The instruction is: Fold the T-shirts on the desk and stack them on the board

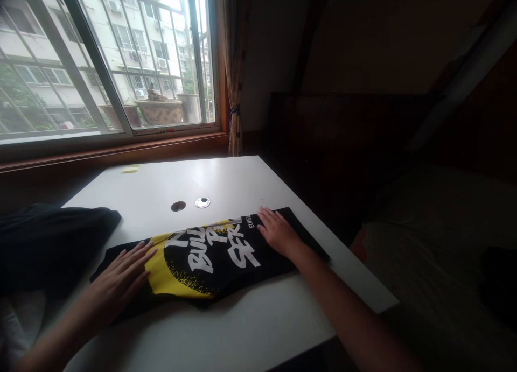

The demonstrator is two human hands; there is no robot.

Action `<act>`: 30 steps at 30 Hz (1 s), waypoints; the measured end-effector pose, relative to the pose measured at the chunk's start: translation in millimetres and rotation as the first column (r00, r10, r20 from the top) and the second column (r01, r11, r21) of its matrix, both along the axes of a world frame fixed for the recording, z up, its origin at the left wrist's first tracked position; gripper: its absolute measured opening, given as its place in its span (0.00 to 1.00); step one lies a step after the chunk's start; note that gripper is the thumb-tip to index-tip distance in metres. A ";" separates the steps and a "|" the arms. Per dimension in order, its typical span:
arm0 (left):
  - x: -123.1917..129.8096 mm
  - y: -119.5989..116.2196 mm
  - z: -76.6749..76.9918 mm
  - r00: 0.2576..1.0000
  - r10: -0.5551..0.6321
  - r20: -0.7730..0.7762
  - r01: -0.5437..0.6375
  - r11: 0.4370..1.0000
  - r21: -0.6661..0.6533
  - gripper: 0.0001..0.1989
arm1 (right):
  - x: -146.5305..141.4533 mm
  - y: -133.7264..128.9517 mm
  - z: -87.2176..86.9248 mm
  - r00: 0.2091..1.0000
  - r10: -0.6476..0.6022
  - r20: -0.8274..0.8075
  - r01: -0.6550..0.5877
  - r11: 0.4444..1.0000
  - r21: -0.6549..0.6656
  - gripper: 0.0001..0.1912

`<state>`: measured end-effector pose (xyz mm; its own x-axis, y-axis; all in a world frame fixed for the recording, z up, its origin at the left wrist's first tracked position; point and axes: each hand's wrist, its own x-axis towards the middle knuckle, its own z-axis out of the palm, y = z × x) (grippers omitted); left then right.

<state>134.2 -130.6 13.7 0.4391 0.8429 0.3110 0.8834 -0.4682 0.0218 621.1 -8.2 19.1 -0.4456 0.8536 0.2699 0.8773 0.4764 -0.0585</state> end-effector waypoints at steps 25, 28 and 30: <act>16.2 -9.7 -14.7 0.998 0.052 -0.026 -0.056 0.977 -0.204 0.27 | 36.3 56.0 -46.5 0.972 -0.211 -0.106 0.210 0.977 -0.023 0.27; 30.0 -4.8 -1.9 0.999 0.006 -0.033 -0.012 0.985 -0.172 0.28 | 35.8 54.1 -45.2 0.966 -0.215 -0.143 0.218 0.976 0.010 0.28; 41.8 1.7 6.9 0.998 -0.045 -0.045 0.039 0.990 -0.139 0.29 | 34.6 52.8 -43.5 0.968 -0.209 -0.138 0.212 0.977 0.003 0.28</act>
<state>176.0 -128.8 20.6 0.4866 0.8567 0.1711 0.8645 -0.5004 0.0468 655.8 44.6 -24.4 -0.2143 0.9188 0.3316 0.9423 0.2839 -0.1775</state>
